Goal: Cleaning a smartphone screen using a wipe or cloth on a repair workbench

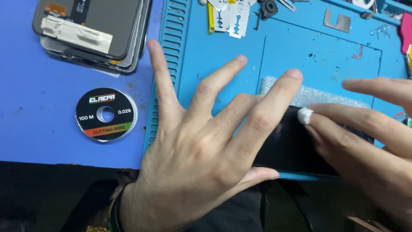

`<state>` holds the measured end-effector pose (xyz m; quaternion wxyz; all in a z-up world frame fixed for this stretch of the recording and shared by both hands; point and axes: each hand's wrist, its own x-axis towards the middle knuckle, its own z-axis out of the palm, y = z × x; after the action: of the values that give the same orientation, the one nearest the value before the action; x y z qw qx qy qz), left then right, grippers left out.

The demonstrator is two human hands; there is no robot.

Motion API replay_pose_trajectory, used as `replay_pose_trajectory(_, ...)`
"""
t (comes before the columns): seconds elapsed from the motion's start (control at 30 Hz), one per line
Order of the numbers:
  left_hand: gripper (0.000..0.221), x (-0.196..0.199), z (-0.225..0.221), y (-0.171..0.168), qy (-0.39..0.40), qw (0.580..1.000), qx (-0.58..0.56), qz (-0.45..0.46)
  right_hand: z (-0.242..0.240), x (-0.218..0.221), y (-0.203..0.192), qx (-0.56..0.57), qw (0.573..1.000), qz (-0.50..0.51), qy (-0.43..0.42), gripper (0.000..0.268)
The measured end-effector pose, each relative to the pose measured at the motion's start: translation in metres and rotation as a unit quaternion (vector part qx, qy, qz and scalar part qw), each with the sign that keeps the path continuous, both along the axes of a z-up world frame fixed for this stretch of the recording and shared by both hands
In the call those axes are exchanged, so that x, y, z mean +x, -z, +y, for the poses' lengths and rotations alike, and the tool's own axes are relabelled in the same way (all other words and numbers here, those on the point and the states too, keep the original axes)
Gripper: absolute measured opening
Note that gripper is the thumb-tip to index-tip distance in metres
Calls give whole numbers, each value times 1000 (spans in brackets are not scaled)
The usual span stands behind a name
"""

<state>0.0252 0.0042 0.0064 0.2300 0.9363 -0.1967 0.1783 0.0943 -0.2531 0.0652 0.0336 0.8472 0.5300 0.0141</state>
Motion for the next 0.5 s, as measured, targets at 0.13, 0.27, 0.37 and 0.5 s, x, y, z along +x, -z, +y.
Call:
replay_pose_trajectory(0.13, 147, -1, -5, 0, 3, 999, 31, 14, 32, -7, 7, 51, 999, -20, -4, 19)
replay_pose_trajectory(0.27, 155, -1, -6, 2, 6, 1000, 24, 13, 23, -8, 15, 74, 996, -40, 19, 17)
replay_pose_trajectory(0.37, 156, -1, -6, 5, 7, 1000, 22, 8, -51, -15, 13, -20, 996, -25, 86, 42)
replay_pose_trajectory(0.5, 153, -3, -9, 7, 14, 1000, 22, 12, -146, -28, 46, -29, 989, 19, 144, 56)
